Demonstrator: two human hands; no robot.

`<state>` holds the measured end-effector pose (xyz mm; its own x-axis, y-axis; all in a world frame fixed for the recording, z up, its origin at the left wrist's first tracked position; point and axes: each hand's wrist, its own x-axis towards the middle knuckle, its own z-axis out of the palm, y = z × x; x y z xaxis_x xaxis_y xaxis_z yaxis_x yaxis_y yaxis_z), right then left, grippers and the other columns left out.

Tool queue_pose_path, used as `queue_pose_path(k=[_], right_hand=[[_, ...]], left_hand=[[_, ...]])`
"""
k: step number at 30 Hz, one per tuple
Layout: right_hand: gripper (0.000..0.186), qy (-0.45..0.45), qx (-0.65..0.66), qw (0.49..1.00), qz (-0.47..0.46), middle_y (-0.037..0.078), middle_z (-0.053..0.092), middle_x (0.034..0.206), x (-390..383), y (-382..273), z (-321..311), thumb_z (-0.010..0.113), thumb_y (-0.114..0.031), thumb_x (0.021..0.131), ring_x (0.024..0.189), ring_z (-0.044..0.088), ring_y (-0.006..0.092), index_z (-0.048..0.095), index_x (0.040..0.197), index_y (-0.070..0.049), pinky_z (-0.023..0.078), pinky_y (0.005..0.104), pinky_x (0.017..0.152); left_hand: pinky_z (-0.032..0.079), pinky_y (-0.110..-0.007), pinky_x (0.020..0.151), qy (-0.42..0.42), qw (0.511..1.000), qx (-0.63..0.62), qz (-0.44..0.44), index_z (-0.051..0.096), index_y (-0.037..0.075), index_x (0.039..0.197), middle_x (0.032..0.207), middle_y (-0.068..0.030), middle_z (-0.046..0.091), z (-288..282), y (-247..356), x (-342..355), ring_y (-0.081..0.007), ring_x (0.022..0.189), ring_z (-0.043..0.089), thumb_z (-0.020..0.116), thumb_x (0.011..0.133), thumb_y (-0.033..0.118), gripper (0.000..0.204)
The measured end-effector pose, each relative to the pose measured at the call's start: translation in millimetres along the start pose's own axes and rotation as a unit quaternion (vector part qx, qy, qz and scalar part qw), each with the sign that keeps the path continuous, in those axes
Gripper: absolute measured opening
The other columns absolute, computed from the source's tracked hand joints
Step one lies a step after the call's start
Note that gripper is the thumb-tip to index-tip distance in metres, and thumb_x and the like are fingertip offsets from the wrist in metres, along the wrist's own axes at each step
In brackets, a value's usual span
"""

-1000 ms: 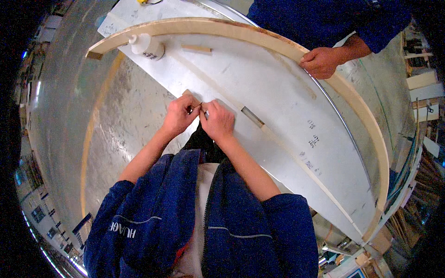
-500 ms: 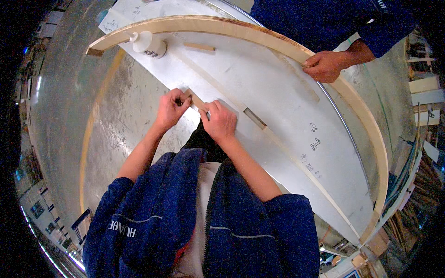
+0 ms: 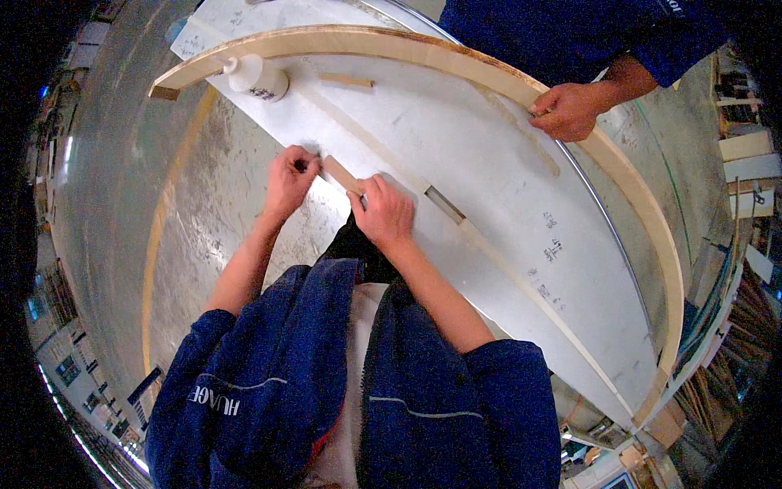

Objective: The person applies adhesive and attaches small wooden blocks to a larger curved wooden frame piece before holding a small block for inspection.

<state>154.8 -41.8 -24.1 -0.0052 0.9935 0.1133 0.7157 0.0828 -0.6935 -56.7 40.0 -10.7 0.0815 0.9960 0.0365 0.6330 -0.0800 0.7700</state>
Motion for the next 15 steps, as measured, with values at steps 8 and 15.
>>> queue_pose_path(k=[8, 15], right_hand=[[0.022, 0.012, 0.016, 1.000, -0.008, 0.008, 0.069, 0.095, 5.0, 2.3, 2.2, 0.079, -0.031, 0.090, 0.080, 0.071, 0.0363, 0.073, 0.100, -0.013, 0.054, 0.0497, 0.065], [0.021, 0.016, 0.011, 1.000, -0.014, 0.008, 0.068, 0.093, 9.2, -0.5, 0.0, 0.079, -0.030, 0.090, 0.080, 0.071, 0.0357, 0.073, 0.100, -0.013, 0.054, 0.0500, 0.064]], left_hand=[[0.054, -0.032, 0.066, -0.083, 0.995, -0.040, 0.027, 0.069, -0.001, 0.093, 0.082, -0.0120, 0.068, 4.9, 35.6, -20.5, -0.0168, 0.071, 0.064, 0.081, 0.091, 0.008, 0.015], [0.053, -0.032, 0.066, 0.017, 0.998, -0.030, -0.045, 0.070, -0.001, 0.088, 0.077, -0.0097, 0.069, -10.5, -14.3, 11.6, -0.0146, 0.069, 0.063, 0.075, 0.096, 0.009, 0.014]])
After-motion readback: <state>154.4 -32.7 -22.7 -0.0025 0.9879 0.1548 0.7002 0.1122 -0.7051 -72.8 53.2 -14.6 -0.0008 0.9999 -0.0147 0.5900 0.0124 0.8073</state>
